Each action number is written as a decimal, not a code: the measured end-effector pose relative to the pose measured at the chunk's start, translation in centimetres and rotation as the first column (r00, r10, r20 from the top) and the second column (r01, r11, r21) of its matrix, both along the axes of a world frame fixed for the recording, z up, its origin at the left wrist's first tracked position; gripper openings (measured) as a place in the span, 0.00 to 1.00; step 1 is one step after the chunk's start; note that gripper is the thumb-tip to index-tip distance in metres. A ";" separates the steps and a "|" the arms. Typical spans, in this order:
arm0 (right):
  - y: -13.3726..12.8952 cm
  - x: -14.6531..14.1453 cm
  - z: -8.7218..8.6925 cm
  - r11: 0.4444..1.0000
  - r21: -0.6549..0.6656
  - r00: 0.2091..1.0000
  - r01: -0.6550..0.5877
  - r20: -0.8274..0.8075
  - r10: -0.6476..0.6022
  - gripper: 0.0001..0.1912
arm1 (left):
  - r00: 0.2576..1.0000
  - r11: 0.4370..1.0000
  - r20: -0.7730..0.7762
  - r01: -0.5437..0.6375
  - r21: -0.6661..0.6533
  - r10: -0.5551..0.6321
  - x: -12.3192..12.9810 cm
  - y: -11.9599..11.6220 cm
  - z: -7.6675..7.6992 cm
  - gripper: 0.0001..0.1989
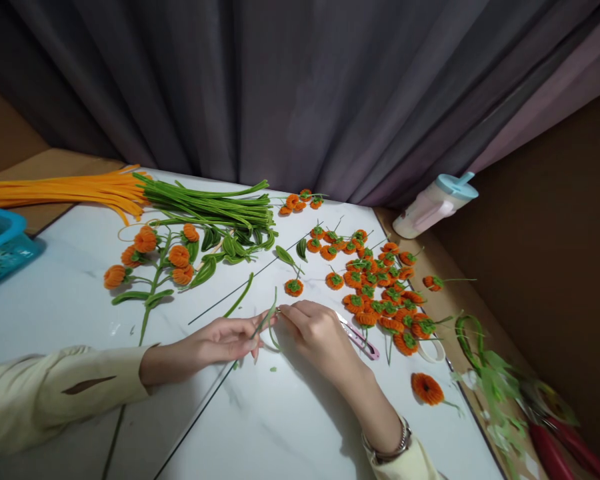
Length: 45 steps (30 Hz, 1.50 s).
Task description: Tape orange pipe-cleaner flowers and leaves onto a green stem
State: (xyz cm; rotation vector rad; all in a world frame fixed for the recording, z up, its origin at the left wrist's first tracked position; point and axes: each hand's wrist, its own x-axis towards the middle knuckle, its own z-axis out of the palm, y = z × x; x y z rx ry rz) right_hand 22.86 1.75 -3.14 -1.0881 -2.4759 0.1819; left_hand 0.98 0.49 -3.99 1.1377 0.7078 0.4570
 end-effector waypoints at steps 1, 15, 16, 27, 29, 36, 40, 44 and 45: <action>0.0 -0.1 0.0 1.000 -0.022 1.000 0.007 -0.003 -0.007 0.16 | 1.000 1.000 0.005 -0.001 -0.004 0.001 0.0 0.0 0.1 0.18; -0.5 -0.6 -0.7 0.993 -0.026 0.993 0.115 -0.024 -0.116 0.17 | 1.000 1.000 0.016 -0.008 -0.012 0.008 0.2 0.0 0.4 0.19; -0.5 -0.7 -0.8 0.991 -0.032 0.991 0.130 -0.034 -0.131 0.17 | 1.000 1.000 0.025 -0.008 -0.012 0.008 0.2 0.0 0.4 0.19; -0.5 -0.5 0.1 0.975 -0.198 0.994 0.103 -0.024 -0.110 0.12 | 0.996 0.998 0.060 -0.065 -0.012 0.066 0.2 0.0 0.0 0.15; -0.4 -0.3 0.2 0.981 -0.177 0.994 0.081 -0.055 -0.092 0.13 | 0.996 0.998 0.069 -0.064 -0.006 0.064 0.2 0.1 -0.1 0.15; 0.1 0.7 0.1 0.994 -0.099 0.987 0.039 -0.151 -0.053 0.14 | 0.995 0.999 0.083 -0.052 -0.007 0.053 0.3 0.1 -0.4 0.15; 0.2 1.1 0.3 0.995 -0.098 0.988 0.032 -0.148 -0.046 0.14 | 0.993 0.997 0.097 -0.059 -0.053 0.063 0.5 0.0 -0.3 0.15; 0.3 1.2 0.4 0.993 -0.111 0.987 0.029 -0.156 -0.046 0.13 | 0.993 0.996 0.085 -0.076 -0.055 0.081 0.4 0.1 -0.3 0.13; 0.4 1.2 0.4 0.993 -0.115 0.987 0.029 -0.157 -0.047 0.13 | 0.993 0.996 0.081 -0.080 -0.050 0.084 0.4 0.2 -0.3 0.13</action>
